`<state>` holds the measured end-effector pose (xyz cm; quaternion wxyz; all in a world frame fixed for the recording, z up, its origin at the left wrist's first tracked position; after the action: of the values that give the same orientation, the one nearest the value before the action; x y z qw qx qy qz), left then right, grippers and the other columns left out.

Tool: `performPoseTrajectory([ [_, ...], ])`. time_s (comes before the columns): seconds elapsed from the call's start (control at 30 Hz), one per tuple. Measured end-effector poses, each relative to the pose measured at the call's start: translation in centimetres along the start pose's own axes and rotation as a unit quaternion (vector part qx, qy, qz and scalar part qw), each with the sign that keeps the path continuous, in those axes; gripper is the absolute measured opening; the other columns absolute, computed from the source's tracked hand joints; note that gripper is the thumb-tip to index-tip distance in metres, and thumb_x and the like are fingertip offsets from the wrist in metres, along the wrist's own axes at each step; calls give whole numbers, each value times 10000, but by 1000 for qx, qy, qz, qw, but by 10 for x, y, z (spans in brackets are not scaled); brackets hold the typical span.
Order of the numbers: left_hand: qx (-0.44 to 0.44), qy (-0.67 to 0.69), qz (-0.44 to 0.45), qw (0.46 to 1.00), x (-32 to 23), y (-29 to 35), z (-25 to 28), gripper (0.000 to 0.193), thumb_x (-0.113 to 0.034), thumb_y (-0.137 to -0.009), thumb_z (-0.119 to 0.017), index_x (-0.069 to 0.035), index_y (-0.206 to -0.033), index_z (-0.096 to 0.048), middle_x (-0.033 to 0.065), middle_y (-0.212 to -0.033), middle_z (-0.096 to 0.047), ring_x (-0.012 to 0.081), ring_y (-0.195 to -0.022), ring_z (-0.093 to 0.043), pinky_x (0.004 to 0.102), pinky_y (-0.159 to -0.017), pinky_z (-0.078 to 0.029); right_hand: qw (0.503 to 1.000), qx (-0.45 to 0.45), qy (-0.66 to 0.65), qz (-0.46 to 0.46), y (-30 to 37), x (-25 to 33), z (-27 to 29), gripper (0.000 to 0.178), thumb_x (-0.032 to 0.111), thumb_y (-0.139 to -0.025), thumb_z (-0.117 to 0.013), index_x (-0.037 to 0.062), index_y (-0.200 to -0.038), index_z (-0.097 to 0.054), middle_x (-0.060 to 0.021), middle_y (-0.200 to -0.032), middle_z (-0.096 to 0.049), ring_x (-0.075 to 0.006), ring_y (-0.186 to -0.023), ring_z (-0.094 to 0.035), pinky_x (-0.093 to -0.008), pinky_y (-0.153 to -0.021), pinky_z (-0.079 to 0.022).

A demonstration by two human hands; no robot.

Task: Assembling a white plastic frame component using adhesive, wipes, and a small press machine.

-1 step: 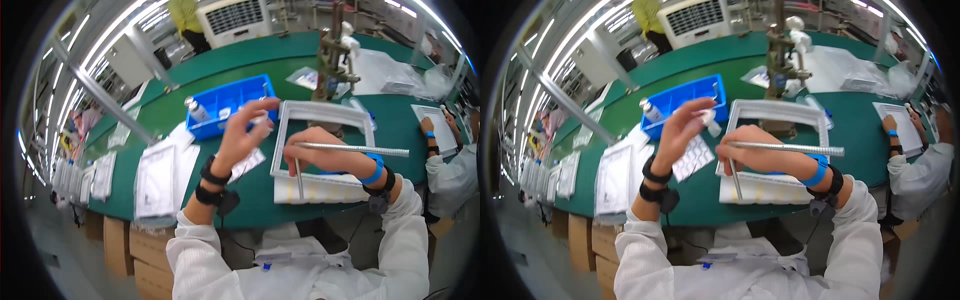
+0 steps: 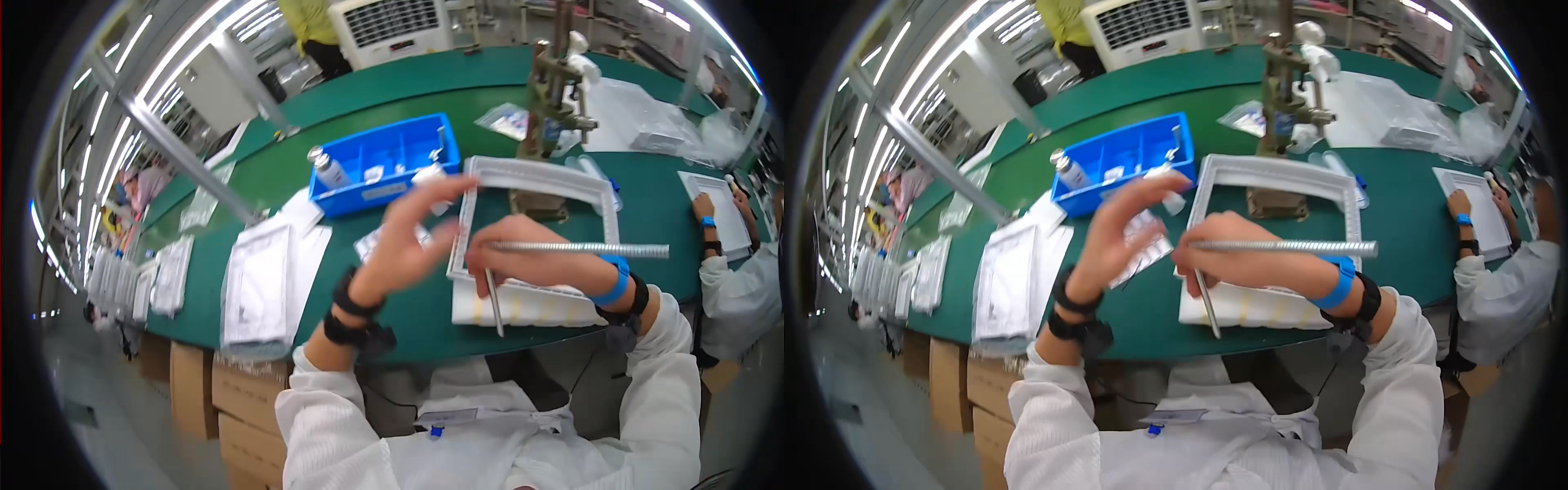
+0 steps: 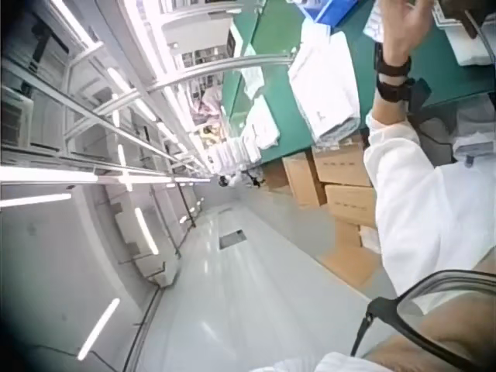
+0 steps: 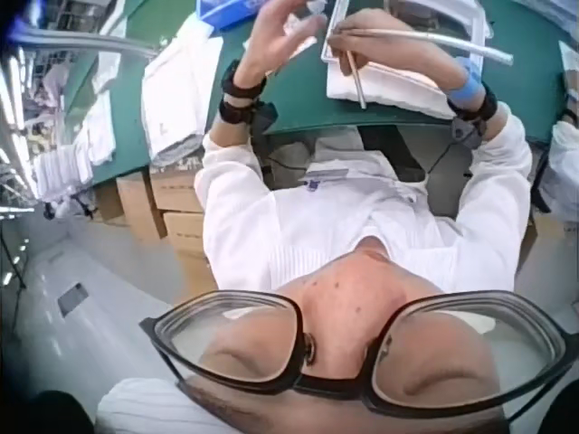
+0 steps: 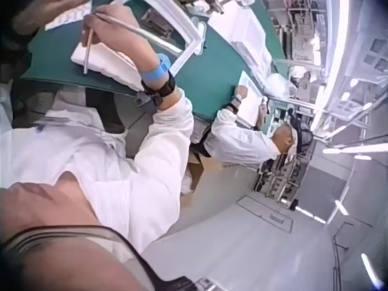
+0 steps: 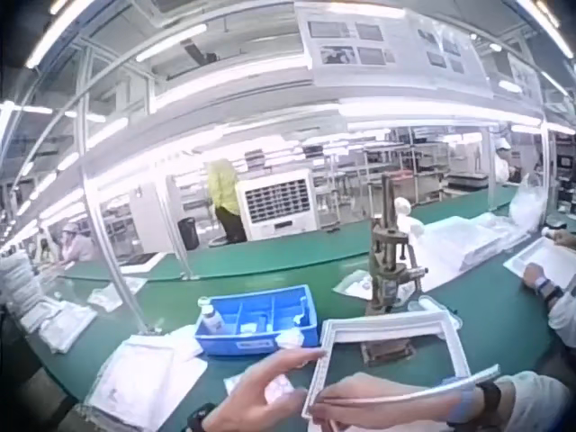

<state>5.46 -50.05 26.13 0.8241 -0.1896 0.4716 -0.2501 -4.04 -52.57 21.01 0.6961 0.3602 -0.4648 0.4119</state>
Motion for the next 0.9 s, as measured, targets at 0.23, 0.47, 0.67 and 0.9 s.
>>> performPoseTrajectory([
  [0.23, -66, -41, -102, 992, -96, 82, -67, 371, 6, -911, -555, 0, -1280, -509, 130, -1197, -639, 227, -1049, -642, 421, -987, -489, 890, 53, 90, 443, 45, 6, -78, 170, 170, -967, -573, 2, -955, -601, -117, -912, -659, -206, -691, -662, -333, -614, -527],
  [0.47, -305, 295, 131, 896, -45, 158, -31, 151, -87, -1048, -391, -11, -1159, -459, 73, -884, -557, 171, -835, -631, 422, -897, -556, 991, 115, -55, -34, 34, -46, -151, 458, 182, -915, -670, 56, -1313, -481, -114, -811, -702, -230, -667, -672, -338, -626, -518],
  [0.67, -398, 249, 189, 863, -27, 177, 47, 206, -139, -1045, -447, 0, -1187, -502, 53, -841, -540, 155, -716, -607, 355, -735, -580, 976, -96, 58, 188, 36, -40, -158, 574, 218, -924, -667, 97, -1414, -394, -189, -972, -717, -289, -805, -703, -358, -720, -547],
  [0.9, -243, -53, 314, 916, 88, 171, 120, 251, -167, -1004, -539, -20, -1180, -640, 22, -768, -599, 83, -618, -555, 215, -555, -453, 956, -270, 38, 109, 116, -64, -20, 161, 110, -926, -614, 26, -1027, -706, -98, -834, -723, -152, -736, -691, -294, -657, -532],
])
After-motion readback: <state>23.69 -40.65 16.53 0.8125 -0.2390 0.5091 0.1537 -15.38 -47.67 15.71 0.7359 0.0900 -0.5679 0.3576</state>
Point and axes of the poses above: each hand's wrist, its own y-axis away from the middle knuckle, its own z-axis out of the back of the hand, x = y × z, the point moved 10 cm from there along -y, towards the middle knuckle
